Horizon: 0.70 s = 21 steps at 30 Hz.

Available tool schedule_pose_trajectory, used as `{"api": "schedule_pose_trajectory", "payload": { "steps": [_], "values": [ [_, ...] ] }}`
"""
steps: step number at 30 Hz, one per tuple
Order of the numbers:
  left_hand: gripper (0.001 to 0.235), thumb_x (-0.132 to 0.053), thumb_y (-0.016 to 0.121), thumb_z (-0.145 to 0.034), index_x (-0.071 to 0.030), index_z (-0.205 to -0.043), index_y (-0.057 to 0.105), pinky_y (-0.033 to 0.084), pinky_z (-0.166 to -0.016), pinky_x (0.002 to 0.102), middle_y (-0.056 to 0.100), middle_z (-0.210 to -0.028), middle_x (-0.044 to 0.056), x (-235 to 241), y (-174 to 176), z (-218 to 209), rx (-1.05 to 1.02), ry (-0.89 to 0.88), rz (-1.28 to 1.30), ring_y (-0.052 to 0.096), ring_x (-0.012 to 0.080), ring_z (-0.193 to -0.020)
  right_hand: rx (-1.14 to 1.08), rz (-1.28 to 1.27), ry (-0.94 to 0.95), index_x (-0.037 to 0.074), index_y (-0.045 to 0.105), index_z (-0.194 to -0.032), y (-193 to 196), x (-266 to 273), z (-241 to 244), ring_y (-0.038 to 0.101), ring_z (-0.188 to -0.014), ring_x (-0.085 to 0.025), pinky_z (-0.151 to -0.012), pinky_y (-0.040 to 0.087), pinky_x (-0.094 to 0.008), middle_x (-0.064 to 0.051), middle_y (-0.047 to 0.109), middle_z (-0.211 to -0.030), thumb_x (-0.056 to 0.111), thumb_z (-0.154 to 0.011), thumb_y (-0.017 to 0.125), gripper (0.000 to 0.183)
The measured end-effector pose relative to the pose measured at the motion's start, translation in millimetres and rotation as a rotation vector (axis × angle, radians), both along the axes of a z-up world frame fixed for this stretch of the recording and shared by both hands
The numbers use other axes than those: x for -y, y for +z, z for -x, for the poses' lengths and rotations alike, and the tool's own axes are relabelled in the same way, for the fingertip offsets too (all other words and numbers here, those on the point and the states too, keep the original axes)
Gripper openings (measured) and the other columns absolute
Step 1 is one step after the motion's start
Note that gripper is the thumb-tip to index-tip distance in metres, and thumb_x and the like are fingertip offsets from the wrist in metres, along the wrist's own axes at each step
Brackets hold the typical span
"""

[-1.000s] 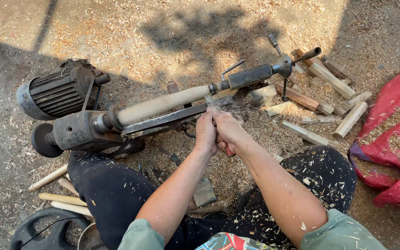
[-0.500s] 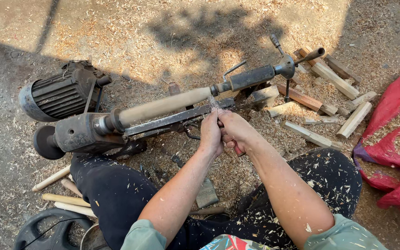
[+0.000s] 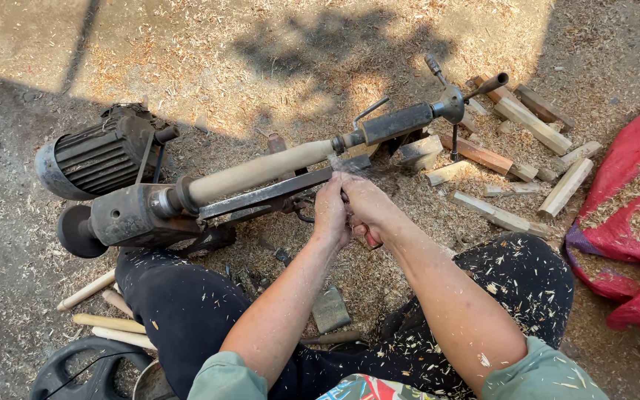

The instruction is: The person operates a wood lathe to shape a cylindrical wooden piece using a chisel. They then sand the piece with a sanding block and remove it from the lathe. Finally, they mount a rectangular wooden block onto the lathe and begin shaping it.

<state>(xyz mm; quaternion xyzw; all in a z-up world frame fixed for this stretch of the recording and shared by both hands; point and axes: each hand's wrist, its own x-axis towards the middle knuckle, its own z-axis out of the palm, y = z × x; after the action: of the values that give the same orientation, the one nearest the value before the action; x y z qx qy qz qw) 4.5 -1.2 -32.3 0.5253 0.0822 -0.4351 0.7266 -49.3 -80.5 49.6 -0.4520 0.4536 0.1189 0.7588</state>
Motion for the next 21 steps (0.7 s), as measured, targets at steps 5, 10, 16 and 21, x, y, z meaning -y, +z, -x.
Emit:
{"api": "schedule_pose_trajectory", "payload": {
  "steps": [5, 10, 16, 21],
  "values": [
    [0.033, -0.038, 0.046, -0.106, -0.009, -0.097, 0.059, 0.048, -0.055, 0.032, 0.06, -0.081, 0.002, -0.6, 2.7, -2.1, -0.091, 0.025, -0.027, 0.058, 0.0137, -0.067, -0.025, -0.014, -0.021, 0.013, 0.056, -0.112, 7.9, -3.0, -2.6, 0.031, -0.033, -0.01, -0.03, 0.024, -0.029, -0.001, 0.042, -0.053, 0.044, -0.105, 0.038, 0.036],
    [0.032, -0.037, 0.047, -0.109, -0.009, -0.095, 0.057, 0.046, -0.051, 0.031, 0.056, -0.078, 0.001, -1.5, 10.0, -1.9, -0.096, 0.044, 0.01, 0.055, 0.0128, -0.062, 0.053, 0.001, -0.003, 0.014, 0.059, -0.112, 17.4, -4.3, -1.8, 0.029, -0.034, -0.008, -0.03, 0.025, -0.028, 0.002, 0.042, -0.053, 0.043, -0.105, 0.035, 0.038],
    [0.042, -0.038, 0.042, -0.107, -0.006, -0.097, 0.066, 0.042, -0.047, 0.03, 0.056, -0.071, 0.001, -1.7, 14.1, -0.9, -0.079, -0.003, -0.016, 0.051, 0.0128, -0.055, 0.071, -0.033, -0.001, 0.014, 0.058, -0.113, 16.5, -1.2, -0.9, 0.028, -0.034, -0.007, -0.031, 0.025, -0.026, 0.003, 0.041, -0.055, 0.04, -0.108, 0.036, 0.035],
    [0.042, -0.036, 0.042, -0.108, -0.003, -0.098, 0.066, 0.046, -0.051, 0.028, 0.058, -0.073, 0.002, 1.3, 5.9, 1.1, -0.073, 0.008, 0.01, 0.052, 0.0118, -0.057, 0.071, -0.053, -0.01, 0.014, 0.057, -0.111, 1.3, 3.3, 2.2, 0.027, -0.035, -0.006, -0.031, 0.024, -0.025, 0.004, 0.039, -0.055, 0.041, -0.107, 0.037, 0.034]
  ]
}}
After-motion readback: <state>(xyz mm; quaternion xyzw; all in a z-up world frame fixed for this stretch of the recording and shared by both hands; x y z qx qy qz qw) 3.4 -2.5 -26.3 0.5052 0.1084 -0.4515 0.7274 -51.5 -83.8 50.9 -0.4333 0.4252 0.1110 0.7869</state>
